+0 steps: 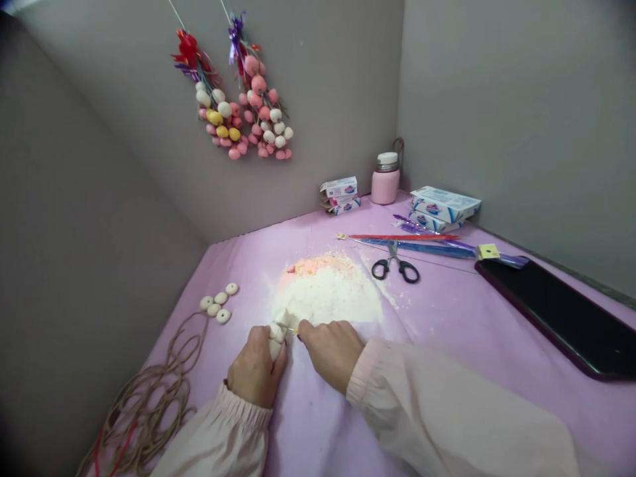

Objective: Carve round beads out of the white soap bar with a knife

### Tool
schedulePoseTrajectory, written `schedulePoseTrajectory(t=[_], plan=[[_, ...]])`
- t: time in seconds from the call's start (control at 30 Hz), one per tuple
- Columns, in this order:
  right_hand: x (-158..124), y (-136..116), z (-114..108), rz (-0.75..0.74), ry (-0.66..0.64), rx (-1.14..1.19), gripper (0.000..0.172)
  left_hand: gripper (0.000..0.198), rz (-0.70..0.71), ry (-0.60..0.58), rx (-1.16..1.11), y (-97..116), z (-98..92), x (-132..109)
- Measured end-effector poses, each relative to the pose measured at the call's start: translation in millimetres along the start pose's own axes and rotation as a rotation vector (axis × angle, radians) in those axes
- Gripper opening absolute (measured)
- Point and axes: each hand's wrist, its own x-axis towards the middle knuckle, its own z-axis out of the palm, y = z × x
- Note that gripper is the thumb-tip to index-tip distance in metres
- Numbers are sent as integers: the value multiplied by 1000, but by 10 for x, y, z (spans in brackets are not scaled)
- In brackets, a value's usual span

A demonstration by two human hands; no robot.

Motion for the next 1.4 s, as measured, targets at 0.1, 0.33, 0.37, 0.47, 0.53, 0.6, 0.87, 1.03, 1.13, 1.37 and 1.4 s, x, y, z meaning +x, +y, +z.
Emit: schedulePoseTrajectory(t=[0.1,0.33,0.37,0.47,0.53,0.6,0.87,1.03,1.13,1.37,1.4], plan=[[45,55,-42,-44,-51,45,25,15,70,55,6,-34,72,-7],[52,16,-13,-11,-58,69,14,13,73,50,-8,-53,80,17],[45,-4,1,1,-48,63,12,13,63,41,-18,-50,67,22],[31,-27,15,-2,-36,55,13,13,37,0,-60,-42,24,27],[25,-7,-1,-16,-45,46,17,14,23,-40,-95,-44,-4,27],[15,31,-31,-21,-71,31,20,14,7,-82,-131,-56,-26,26],[-73,73,-173,16,-144,-1,29,16,-102,-131,-244,-118,-13,24],[-29,6,-139,-16,-68,14,30,14,-96,-97,-356,-127,-4,23],[7,3,-96,-12,-39,38,30,14,-101,-98,-379,-127,-15,30],[59,-12,-52,17,-113,56,26,16,-101,-120,-459,-122,-42,59],[66,-18,-49,24,-119,56,25,17,-98,-120,-464,-122,-42,63]])
